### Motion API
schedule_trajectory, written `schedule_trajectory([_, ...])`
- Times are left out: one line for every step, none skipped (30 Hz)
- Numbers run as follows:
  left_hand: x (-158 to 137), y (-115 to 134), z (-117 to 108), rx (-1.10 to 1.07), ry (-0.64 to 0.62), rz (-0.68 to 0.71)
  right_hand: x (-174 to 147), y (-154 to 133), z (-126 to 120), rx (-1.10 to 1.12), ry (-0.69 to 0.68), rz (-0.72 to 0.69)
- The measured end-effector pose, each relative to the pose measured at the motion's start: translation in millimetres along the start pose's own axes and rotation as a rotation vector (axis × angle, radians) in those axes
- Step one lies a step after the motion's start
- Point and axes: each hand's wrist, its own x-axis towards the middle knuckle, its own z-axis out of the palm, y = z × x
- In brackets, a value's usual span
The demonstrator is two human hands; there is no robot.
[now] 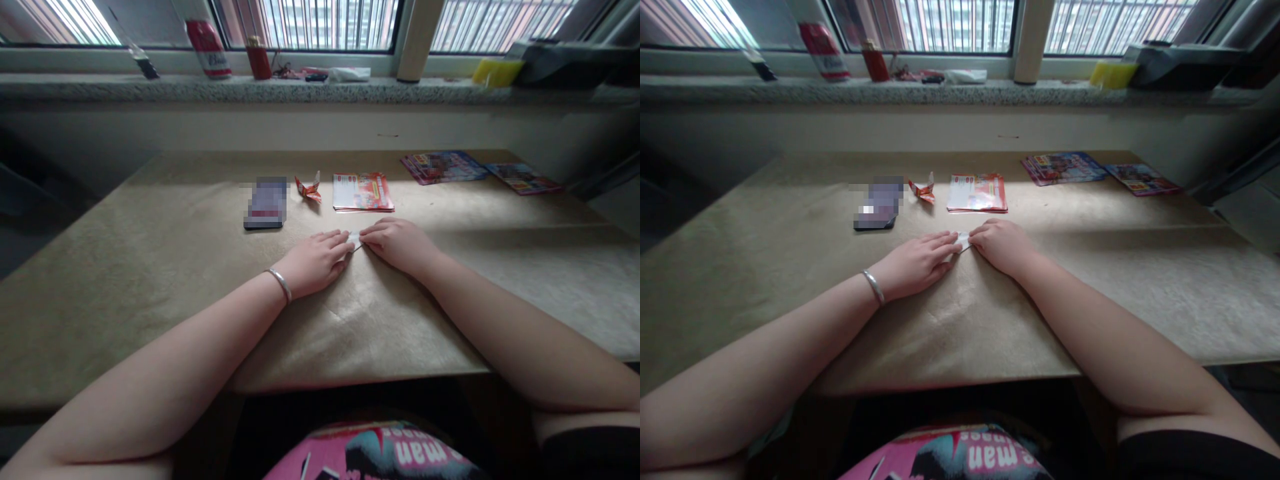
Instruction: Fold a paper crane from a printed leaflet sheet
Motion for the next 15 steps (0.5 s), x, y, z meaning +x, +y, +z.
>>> schedule_trajectory([-0.6,-0.8,-0.5,0.004,-0.004,0.002,-0.2,0.5,-0.7,-0.017,-0.008,0.006])
schedule_trajectory([-1.1,-1.6,-0.8,0.010,-0.005,0.005,-0.4,1.1,-1.2,-0.030,-0.015,0.017])
schedule_trajectory([-1.6,-2.5,-1.1,0.016,-0.005,0.009,-0.7,2.0,-1.7,-0.038,-0.022,0.032])
schedule_trajectory([-2.0,-3.4,-1.3,0.022,-0.004,0.018,-0.9,2.9,-2.1,-0.041,-0.027,0.050])
schedule_trajectory([-2.4,-4.2,-1.6,0.027,-0.006,0.029,-1.2,3.9,-2.4,-0.042,-0.033,0.069])
schedule_trajectory([-2.8,-5.0,-2.0,0.032,-0.011,0.040,-1.6,4.9,-2.9,-0.040,-0.038,0.086])
schedule_trajectory([-3.1,-5.7,-2.5,0.036,-0.017,0.047,-2.1,5.9,-3.4,-0.036,-0.043,0.099])
schedule_trajectory([-3.4,-6.3,-3.1,0.039,-0.027,0.052,-2.7,7.0,-4.0,-0.033,-0.048,0.111])
schedule_trajectory([-3.7,-6.8,-3.6,0.042,-0.036,0.055,-3.4,8.3,-4.8,-0.032,-0.052,0.122])
schedule_trajectory([-3.9,-7.3,-3.9,0.042,-0.044,0.054,-4.3,9.8,-5.5,-0.034,-0.055,0.137])
schedule_trajectory([-4.1,-7.8,-4.1,0.040,-0.049,0.049,-5.3,11.5,-6.3,-0.040,-0.057,0.152])
schedule_trajectory([-4.2,-8.2,-4.1,0.032,-0.054,0.044,-6.4,13.4,-7.1,-0.048,-0.060,0.167])
schedule_trajectory([-4.2,-8.6,-3.9,0.022,-0.060,0.038,-7.4,15.4,-7.7,-0.053,-0.061,0.181])
schedule_trajectory([-4.1,-8.8,-3.6,0.010,-0.066,0.031,-8.4,17.4,-8.1,-0.055,-0.058,0.198])
schedule_trajectory([-3.9,-8.9,-3.3,-0.002,-0.072,0.021,-9.4,19.1,-8.2,-0.053,-0.050,0.219])
